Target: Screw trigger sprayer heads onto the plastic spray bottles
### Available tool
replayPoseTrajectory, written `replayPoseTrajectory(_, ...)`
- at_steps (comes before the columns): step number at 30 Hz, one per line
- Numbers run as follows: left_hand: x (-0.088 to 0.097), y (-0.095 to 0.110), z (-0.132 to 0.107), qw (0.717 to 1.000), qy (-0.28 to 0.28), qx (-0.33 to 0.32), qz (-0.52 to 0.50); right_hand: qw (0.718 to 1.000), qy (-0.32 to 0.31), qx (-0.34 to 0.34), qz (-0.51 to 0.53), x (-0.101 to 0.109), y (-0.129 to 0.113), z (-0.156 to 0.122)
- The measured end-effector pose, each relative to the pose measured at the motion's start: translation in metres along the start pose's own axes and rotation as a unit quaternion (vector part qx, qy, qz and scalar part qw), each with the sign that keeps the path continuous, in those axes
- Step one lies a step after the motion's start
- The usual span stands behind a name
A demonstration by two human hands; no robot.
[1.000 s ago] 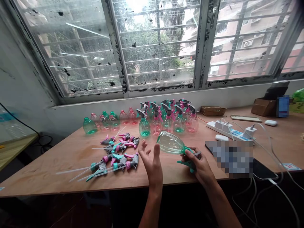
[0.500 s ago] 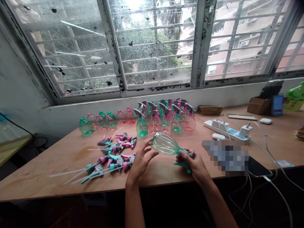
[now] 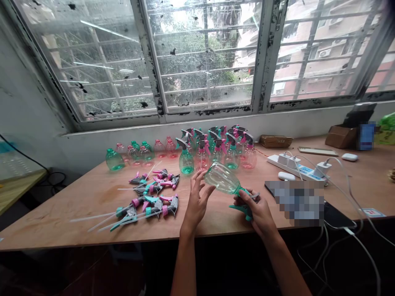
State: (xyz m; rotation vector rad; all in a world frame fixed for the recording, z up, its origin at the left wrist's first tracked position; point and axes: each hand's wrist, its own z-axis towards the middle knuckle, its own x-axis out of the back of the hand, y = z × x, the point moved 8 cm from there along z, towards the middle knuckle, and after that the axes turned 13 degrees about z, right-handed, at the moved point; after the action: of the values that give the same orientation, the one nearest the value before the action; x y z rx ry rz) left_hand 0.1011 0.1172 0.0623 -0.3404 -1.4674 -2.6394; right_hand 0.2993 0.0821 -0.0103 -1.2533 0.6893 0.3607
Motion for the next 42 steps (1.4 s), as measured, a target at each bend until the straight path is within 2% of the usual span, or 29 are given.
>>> replayPoseTrajectory(5, -0.006, 0.001, -0.01, 0.999, -0.027, 0.029, -0.023, 0.999, -0.023, 0.028, -0.032, -0.004, -0.006, -0.002)
replayPoseTrajectory(11, 0.002, -0.013, -0.034, 0.995, 0.053, 0.089, -0.008, 0.989, -0.107, -0.027, -0.102, -0.013, 0.007, -0.004)
replayPoseTrajectory(17, 0.014, -0.006, -0.041, 0.996, 0.033, 0.025, 0.085, 0.992, -0.099, -0.023, -0.076, -0.009, 0.007, -0.002)
replayPoseTrajectory(22, 0.027, -0.028, -0.045, 0.984, 0.026, 0.072, 0.16, 0.985, -0.117, -0.02, -0.125, -0.018, 0.006, -0.005)
replayPoseTrajectory(31, 0.021, -0.024, -0.048, 0.993, -0.006, 0.085, 0.084, 0.98, -0.127, -0.028, -0.153, -0.021, 0.006, -0.007)
replayPoseTrajectory(38, 0.033, -0.024, -0.047, 0.984, 0.048, 0.06, 0.159, 0.982, -0.13, -0.042, -0.127, -0.019, 0.01, -0.006)
replayPoseTrajectory(42, 0.026, -0.022, -0.048, 0.991, 0.015, 0.073, 0.114, 0.978, -0.133, -0.043, -0.152, -0.021, 0.01, -0.005)
